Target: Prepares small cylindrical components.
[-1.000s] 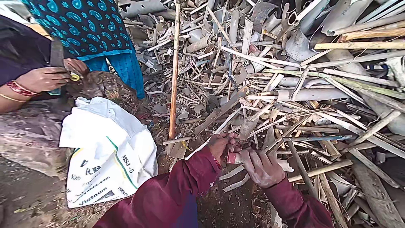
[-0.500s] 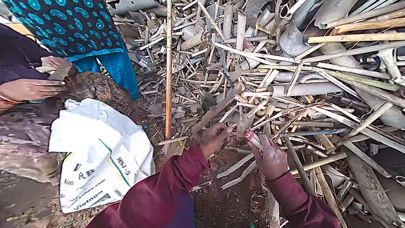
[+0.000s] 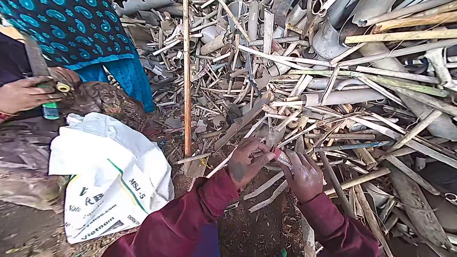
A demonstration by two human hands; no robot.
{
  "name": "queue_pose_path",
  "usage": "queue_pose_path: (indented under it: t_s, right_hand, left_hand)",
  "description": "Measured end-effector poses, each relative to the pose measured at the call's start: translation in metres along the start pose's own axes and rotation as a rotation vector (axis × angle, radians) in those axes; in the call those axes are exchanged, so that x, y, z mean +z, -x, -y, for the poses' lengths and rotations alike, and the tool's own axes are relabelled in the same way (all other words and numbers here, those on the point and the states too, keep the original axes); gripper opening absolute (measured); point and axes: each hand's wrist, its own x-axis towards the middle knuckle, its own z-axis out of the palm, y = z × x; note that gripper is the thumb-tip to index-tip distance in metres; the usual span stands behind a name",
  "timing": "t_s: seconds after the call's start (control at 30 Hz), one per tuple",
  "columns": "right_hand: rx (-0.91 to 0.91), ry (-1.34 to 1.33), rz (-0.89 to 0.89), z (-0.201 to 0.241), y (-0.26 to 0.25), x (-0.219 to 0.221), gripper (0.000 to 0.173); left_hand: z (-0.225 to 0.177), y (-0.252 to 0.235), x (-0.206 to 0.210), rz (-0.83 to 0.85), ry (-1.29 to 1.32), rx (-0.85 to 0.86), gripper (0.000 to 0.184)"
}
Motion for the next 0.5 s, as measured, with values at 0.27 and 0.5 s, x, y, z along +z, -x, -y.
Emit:
queue_pose_path:
  t_s: [0.27, 0.5]
  right_hand:
    - [-0.106, 0.042, -0.012, 0.005, 0.000, 0.005, 0.032]
    - [-0.066, -0.045, 0.046, 0.007, 0.002, 0.005, 0.033]
  left_hand:
    - [-0.004, -0.001, -0.004, 0.104, -0.147, -0.111, 0.032]
    - [-0.003, 0.002, -0.003, 0.056, -0.172, -0.019, 0.026]
